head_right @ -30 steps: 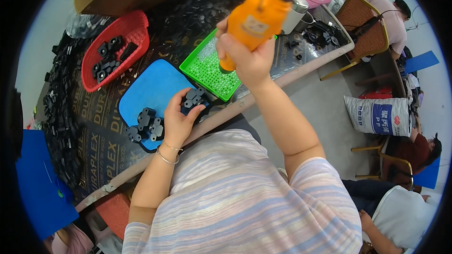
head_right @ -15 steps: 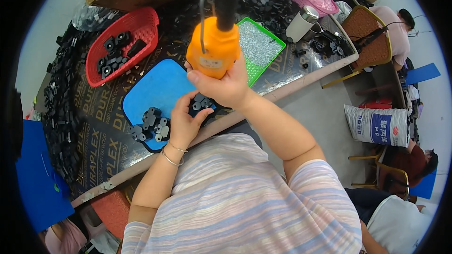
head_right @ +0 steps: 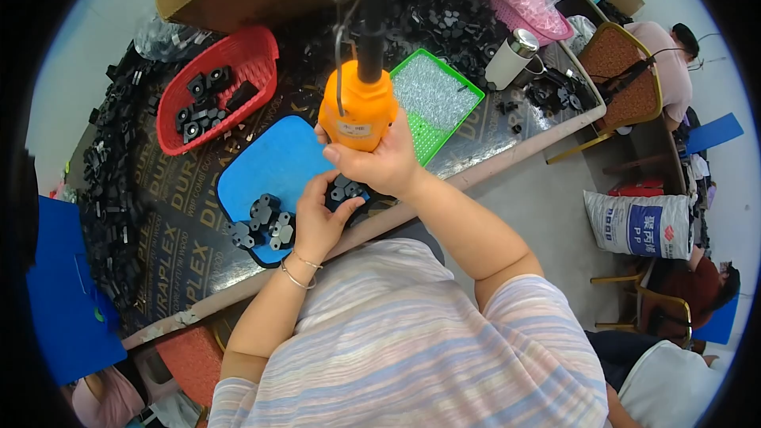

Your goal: Assemble small black plastic components using an electric screwdriver in a factory setting.

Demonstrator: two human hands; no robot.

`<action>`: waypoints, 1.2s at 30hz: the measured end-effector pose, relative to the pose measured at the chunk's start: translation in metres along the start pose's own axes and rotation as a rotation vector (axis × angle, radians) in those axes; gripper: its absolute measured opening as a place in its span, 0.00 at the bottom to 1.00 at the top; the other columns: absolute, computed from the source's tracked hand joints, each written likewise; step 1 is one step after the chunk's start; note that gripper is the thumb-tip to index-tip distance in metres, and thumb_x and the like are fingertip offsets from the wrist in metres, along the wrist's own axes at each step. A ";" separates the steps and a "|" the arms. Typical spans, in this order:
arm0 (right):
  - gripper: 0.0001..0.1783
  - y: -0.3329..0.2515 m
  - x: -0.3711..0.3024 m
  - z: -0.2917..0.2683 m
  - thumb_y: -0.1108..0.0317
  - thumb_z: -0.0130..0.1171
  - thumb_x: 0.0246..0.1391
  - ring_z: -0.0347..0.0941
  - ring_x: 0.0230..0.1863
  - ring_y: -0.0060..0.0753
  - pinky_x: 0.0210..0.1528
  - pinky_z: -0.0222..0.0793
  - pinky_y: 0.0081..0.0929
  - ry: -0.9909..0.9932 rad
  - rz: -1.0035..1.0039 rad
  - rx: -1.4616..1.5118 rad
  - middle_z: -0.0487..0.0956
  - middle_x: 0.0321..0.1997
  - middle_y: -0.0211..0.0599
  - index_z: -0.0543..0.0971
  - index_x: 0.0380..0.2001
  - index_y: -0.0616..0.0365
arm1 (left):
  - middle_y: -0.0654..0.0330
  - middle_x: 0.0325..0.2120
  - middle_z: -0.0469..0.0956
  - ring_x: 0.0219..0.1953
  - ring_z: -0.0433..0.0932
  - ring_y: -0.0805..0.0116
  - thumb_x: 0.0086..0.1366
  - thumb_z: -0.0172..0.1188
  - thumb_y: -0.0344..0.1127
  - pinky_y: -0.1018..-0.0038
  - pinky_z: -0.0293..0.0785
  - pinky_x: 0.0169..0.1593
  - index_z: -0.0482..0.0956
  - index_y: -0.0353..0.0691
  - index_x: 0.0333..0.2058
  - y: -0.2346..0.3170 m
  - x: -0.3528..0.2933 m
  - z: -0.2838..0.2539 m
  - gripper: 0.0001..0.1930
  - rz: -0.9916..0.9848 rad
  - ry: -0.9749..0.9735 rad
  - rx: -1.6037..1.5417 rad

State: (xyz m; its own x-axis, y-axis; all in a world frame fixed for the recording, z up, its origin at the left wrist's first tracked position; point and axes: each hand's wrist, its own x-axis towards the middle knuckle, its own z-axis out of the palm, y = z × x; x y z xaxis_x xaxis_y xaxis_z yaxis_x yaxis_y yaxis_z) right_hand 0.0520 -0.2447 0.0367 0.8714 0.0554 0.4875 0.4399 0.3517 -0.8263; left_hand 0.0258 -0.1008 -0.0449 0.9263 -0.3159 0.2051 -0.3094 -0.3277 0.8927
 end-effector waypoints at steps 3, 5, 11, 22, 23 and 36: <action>0.18 -0.004 0.003 0.000 0.67 0.62 0.43 0.69 0.22 0.27 0.23 0.64 0.18 -0.012 -0.022 -0.036 0.68 0.32 0.41 0.69 0.34 0.66 | 0.51 0.34 0.73 0.38 0.71 0.52 0.44 0.68 0.33 0.67 0.69 0.42 0.72 0.35 0.40 -0.002 0.001 0.001 0.23 0.018 0.010 0.024; 0.19 -0.009 0.003 0.001 0.67 0.62 0.43 0.70 0.23 0.28 0.25 0.65 0.19 0.023 -0.073 -0.020 0.69 0.33 0.42 0.69 0.35 0.66 | 0.51 0.34 0.73 0.38 0.71 0.52 0.44 0.68 0.33 0.67 0.69 0.42 0.72 0.35 0.40 -0.003 0.000 0.002 0.23 0.040 0.019 0.027; 0.17 -0.026 0.005 -0.026 0.70 0.59 0.44 0.69 0.22 0.29 0.27 0.66 0.21 0.102 -0.210 -0.053 0.69 0.32 0.42 0.68 0.36 0.66 | 0.50 0.35 0.74 0.38 0.71 0.52 0.45 0.68 0.33 0.67 0.69 0.42 0.72 0.34 0.41 -0.008 -0.001 0.002 0.23 0.004 0.019 0.003; 0.15 -0.001 -0.003 -0.049 0.77 0.57 0.43 0.69 0.22 0.28 0.27 0.66 0.22 0.212 -0.166 -0.120 0.71 0.34 0.43 0.67 0.37 0.65 | 0.53 0.36 0.75 0.36 0.75 0.63 0.47 0.69 0.32 0.73 0.71 0.41 0.71 0.33 0.44 -0.010 -0.002 0.003 0.25 0.021 0.017 0.073; 0.15 -0.001 -0.003 -0.049 0.77 0.57 0.43 0.69 0.22 0.28 0.27 0.66 0.22 0.214 -0.165 -0.120 0.71 0.34 0.43 0.67 0.37 0.65 | 0.53 0.36 0.75 0.36 0.75 0.64 0.47 0.69 0.32 0.74 0.71 0.41 0.71 0.33 0.44 -0.011 -0.002 0.003 0.25 0.022 0.018 0.060; 0.14 -0.005 0.001 -0.045 0.76 0.57 0.43 0.69 0.22 0.28 0.26 0.66 0.22 0.211 -0.119 -0.141 0.71 0.32 0.41 0.67 0.36 0.64 | 0.53 0.36 0.75 0.35 0.73 0.63 0.46 0.69 0.35 0.73 0.69 0.40 0.72 0.35 0.44 -0.007 -0.002 0.001 0.25 0.035 0.027 0.089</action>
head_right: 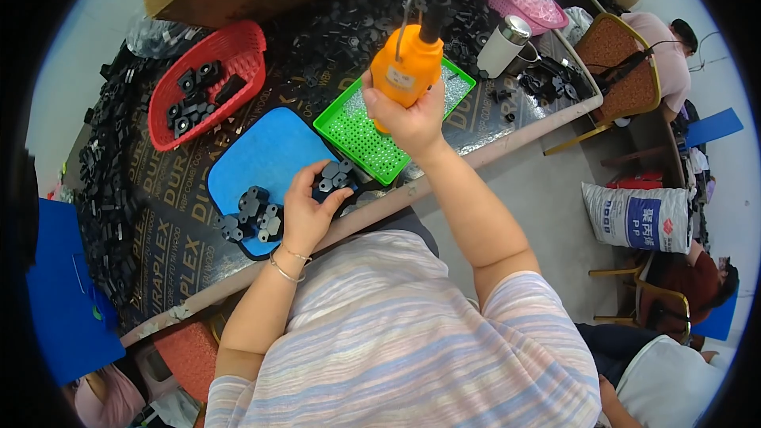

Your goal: Assemble small black plastic components using an electric screwdriver in a factory setting.

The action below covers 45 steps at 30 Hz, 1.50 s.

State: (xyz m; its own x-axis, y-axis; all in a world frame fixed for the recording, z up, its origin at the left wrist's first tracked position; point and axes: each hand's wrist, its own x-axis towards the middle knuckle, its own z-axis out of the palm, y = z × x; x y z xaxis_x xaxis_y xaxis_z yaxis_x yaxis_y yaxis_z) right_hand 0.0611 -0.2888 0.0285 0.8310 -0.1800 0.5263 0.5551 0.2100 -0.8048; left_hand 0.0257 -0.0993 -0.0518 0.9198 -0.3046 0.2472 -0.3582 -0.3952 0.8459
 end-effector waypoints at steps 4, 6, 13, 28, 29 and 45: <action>0.13 -0.014 0.003 0.002 0.76 0.55 0.44 0.69 0.22 0.31 0.26 0.66 0.24 -0.006 0.002 0.021 0.71 0.33 0.43 0.67 0.36 0.64 | 0.51 0.35 0.74 0.39 0.71 0.52 0.44 0.68 0.35 0.67 0.68 0.43 0.72 0.34 0.42 0.004 0.001 0.000 0.25 -0.047 -0.018 -0.056; 0.14 -0.028 0.003 0.014 0.72 0.55 0.44 0.69 0.23 0.33 0.27 0.66 0.25 -0.018 0.001 0.048 0.70 0.33 0.44 0.67 0.36 0.65 | 0.51 0.35 0.74 0.39 0.71 0.53 0.44 0.68 0.36 0.67 0.68 0.43 0.72 0.34 0.41 0.002 0.001 0.000 0.25 -0.017 0.001 -0.037; 0.18 -0.033 -0.012 0.058 0.64 0.58 0.46 0.70 0.22 0.31 0.25 0.66 0.21 -0.243 0.027 0.222 0.68 0.33 0.44 0.68 0.35 0.66 | 0.52 0.35 0.74 0.39 0.71 0.53 0.44 0.68 0.36 0.66 0.68 0.43 0.72 0.36 0.41 -0.003 0.003 0.001 0.24 0.049 0.026 -0.060; 0.15 -0.003 -0.020 0.075 0.67 0.60 0.44 0.66 0.24 0.23 0.25 0.64 0.17 -0.400 0.148 0.064 0.68 0.29 0.40 0.69 0.31 0.65 | 0.55 0.26 0.72 0.32 0.69 0.53 0.46 0.65 0.32 0.66 0.65 0.37 0.71 0.37 0.33 -0.007 0.005 0.005 0.16 0.106 0.036 -0.128; 0.15 -0.002 -0.019 0.076 0.67 0.60 0.44 0.66 0.24 0.23 0.25 0.64 0.17 -0.404 0.147 0.065 0.68 0.29 0.40 0.69 0.31 0.65 | 0.55 0.27 0.72 0.32 0.69 0.53 0.47 0.64 0.32 0.66 0.65 0.37 0.71 0.37 0.34 -0.007 0.006 0.005 0.15 0.108 0.037 -0.140; 0.15 -0.008 -0.019 0.072 0.68 0.61 0.43 0.68 0.31 0.26 0.30 0.66 0.20 -0.425 0.175 0.121 0.69 0.35 0.41 0.71 0.32 0.66 | 0.53 0.30 0.73 0.35 0.70 0.52 0.45 0.67 0.32 0.64 0.67 0.39 0.72 0.36 0.38 -0.002 0.003 0.003 0.21 0.087 0.001 -0.113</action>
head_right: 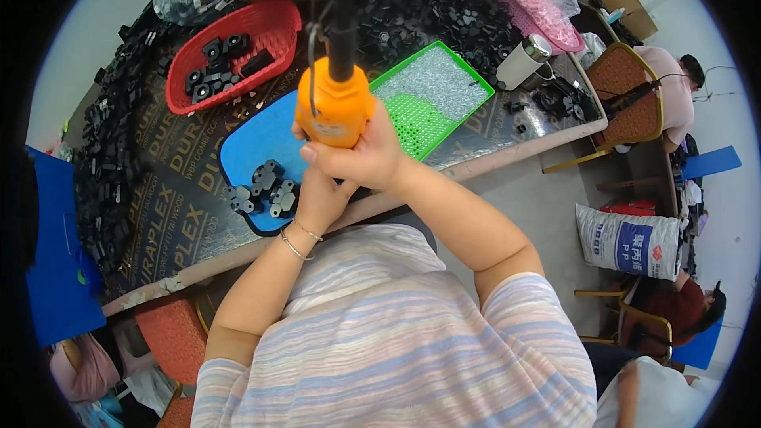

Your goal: Assemble small black plastic components using an electric screwdriver in a factory setting.

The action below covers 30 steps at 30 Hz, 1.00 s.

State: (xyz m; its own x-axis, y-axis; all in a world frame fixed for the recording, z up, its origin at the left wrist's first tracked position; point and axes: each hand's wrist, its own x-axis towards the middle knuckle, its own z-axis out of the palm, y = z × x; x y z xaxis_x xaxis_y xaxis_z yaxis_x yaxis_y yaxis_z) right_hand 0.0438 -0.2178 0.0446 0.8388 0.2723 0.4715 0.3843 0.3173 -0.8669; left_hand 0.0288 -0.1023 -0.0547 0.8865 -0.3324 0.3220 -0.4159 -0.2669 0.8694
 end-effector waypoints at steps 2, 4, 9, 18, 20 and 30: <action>0.17 -0.011 0.006 -0.002 0.70 0.60 0.42 0.70 0.29 0.28 0.31 0.67 0.21 -0.026 0.012 -0.026 0.68 0.34 0.41 0.70 0.35 0.67 | 0.53 0.30 0.73 0.36 0.70 0.52 0.44 0.67 0.32 0.64 0.67 0.40 0.72 0.36 0.39 0.004 -0.002 -0.001 0.21 -0.037 -0.005 0.006; 0.18 -0.018 0.005 -0.009 0.67 0.60 0.42 0.71 0.28 0.29 0.31 0.67 0.21 0.042 0.031 0.119 0.68 0.34 0.40 0.70 0.35 0.66 | 0.52 0.31 0.74 0.37 0.70 0.52 0.44 0.68 0.32 0.64 0.67 0.41 0.72 0.36 0.39 0.007 -0.001 -0.003 0.22 -0.073 -0.011 0.012; 0.20 -0.047 0.004 -0.036 0.56 0.55 0.46 0.67 0.24 0.28 0.31 0.61 0.26 0.028 -0.110 0.280 0.65 0.35 0.37 0.67 0.39 0.57 | 0.51 0.38 0.74 0.41 0.70 0.51 0.40 0.69 0.30 0.65 0.67 0.46 0.72 0.34 0.39 0.009 -0.004 -0.004 0.24 0.122 0.035 0.139; 0.23 -0.054 -0.020 -0.055 0.57 0.58 0.43 0.67 0.26 0.29 0.30 0.61 0.25 0.123 -0.134 0.196 0.65 0.36 0.37 0.67 0.41 0.59 | 0.45 0.50 0.67 0.52 0.65 0.47 0.42 0.69 0.33 0.60 0.62 0.54 0.64 0.34 0.51 0.028 0.090 -0.111 0.36 0.383 0.341 0.668; 0.26 -0.048 -0.020 -0.056 0.58 0.59 0.42 0.68 0.29 0.31 0.33 0.62 0.26 0.254 -0.088 0.124 0.67 0.37 0.38 0.67 0.43 0.60 | 0.45 0.52 0.65 0.54 0.63 0.47 0.40 0.71 0.39 0.60 0.60 0.56 0.58 0.33 0.56 0.023 0.105 -0.139 0.45 0.190 0.399 0.834; 0.31 -0.041 -0.027 -0.063 0.61 0.58 0.39 0.69 0.36 0.34 0.41 0.66 0.31 0.232 -0.047 0.144 0.68 0.42 0.41 0.65 0.47 0.64 | 0.44 0.53 0.63 0.56 0.61 0.47 0.34 0.74 0.48 0.62 0.58 0.58 0.64 0.37 0.54 0.025 -0.016 -0.139 0.46 -0.236 -0.298 0.583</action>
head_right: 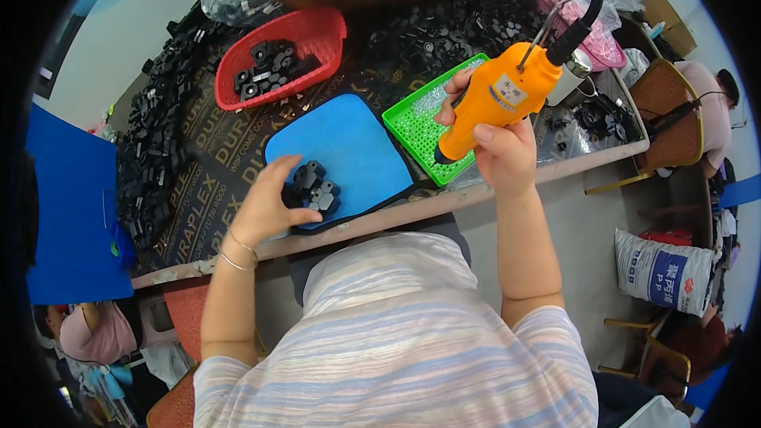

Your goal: Assemble small black plastic components using an electric screwdriver in a factory setting.

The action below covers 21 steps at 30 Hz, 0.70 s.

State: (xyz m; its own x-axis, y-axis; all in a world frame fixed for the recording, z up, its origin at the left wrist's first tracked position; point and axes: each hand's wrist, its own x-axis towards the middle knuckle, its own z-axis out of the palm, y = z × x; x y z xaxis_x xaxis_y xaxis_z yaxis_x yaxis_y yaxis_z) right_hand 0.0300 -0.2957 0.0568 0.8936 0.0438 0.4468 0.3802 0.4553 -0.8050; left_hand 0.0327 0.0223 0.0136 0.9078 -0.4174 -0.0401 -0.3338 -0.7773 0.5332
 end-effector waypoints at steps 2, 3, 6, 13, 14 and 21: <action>0.30 0.001 0.000 0.002 0.62 0.58 0.39 0.69 0.36 0.35 0.41 0.67 0.32 -0.011 -0.006 0.012 0.68 0.42 0.42 0.65 0.47 0.64 | 0.44 0.53 0.63 0.56 0.61 0.48 0.33 0.74 0.49 0.61 0.58 0.58 0.64 0.38 0.54 0.009 -0.010 0.014 0.47 0.003 0.071 0.023; 0.30 0.001 0.000 0.003 0.62 0.58 0.38 0.69 0.35 0.35 0.41 0.67 0.32 -0.005 0.005 0.024 0.68 0.42 0.42 0.65 0.47 0.64 | 0.45 0.53 0.63 0.57 0.61 0.48 0.32 0.74 0.49 0.60 0.58 0.58 0.64 0.38 0.54 0.013 -0.012 0.020 0.48 0.010 0.146 0.043; 0.31 0.002 -0.002 0.005 0.62 0.58 0.38 0.70 0.35 0.34 0.40 0.68 0.32 0.015 0.011 0.020 0.68 0.42 0.43 0.65 0.47 0.64 | 0.48 0.50 0.66 0.52 0.65 0.50 0.32 0.74 0.47 0.61 0.62 0.55 0.65 0.39 0.53 0.014 -0.007 0.036 0.47 0.037 0.217 0.096; 0.29 0.001 -0.003 0.000 0.63 0.59 0.40 0.69 0.31 0.32 0.33 0.67 0.26 0.103 -0.065 -0.027 0.69 0.40 0.42 0.65 0.46 0.64 | 0.51 0.45 0.70 0.46 0.68 0.52 0.33 0.72 0.39 0.66 0.67 0.50 0.66 0.39 0.52 0.021 0.011 0.039 0.42 0.134 0.314 -0.018; 0.26 0.001 -0.002 -0.001 0.65 0.58 0.42 0.70 0.30 0.32 0.33 0.67 0.26 0.109 -0.103 -0.049 0.69 0.39 0.43 0.65 0.45 0.64 | 0.51 0.44 0.70 0.46 0.68 0.52 0.33 0.71 0.38 0.66 0.67 0.50 0.66 0.39 0.52 0.024 0.016 0.039 0.42 0.164 0.312 -0.028; 0.16 0.016 0.004 -0.010 0.76 0.55 0.46 0.71 0.25 0.29 0.29 0.68 0.23 0.213 -0.209 -0.279 0.72 0.34 0.43 0.68 0.40 0.66 | 0.51 0.46 0.69 0.47 0.68 0.52 0.35 0.70 0.39 0.65 0.66 0.50 0.66 0.39 0.52 0.047 0.054 0.060 0.40 0.317 0.147 -0.050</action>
State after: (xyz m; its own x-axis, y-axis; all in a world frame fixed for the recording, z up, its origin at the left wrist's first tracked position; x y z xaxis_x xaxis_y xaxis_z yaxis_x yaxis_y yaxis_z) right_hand 0.0418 -0.2971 0.0421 0.8086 -0.2225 0.5447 0.5828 0.1745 -0.7937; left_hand 0.0507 -0.0648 -0.0141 0.7890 -0.5591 0.2546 -0.5955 -0.5942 0.5407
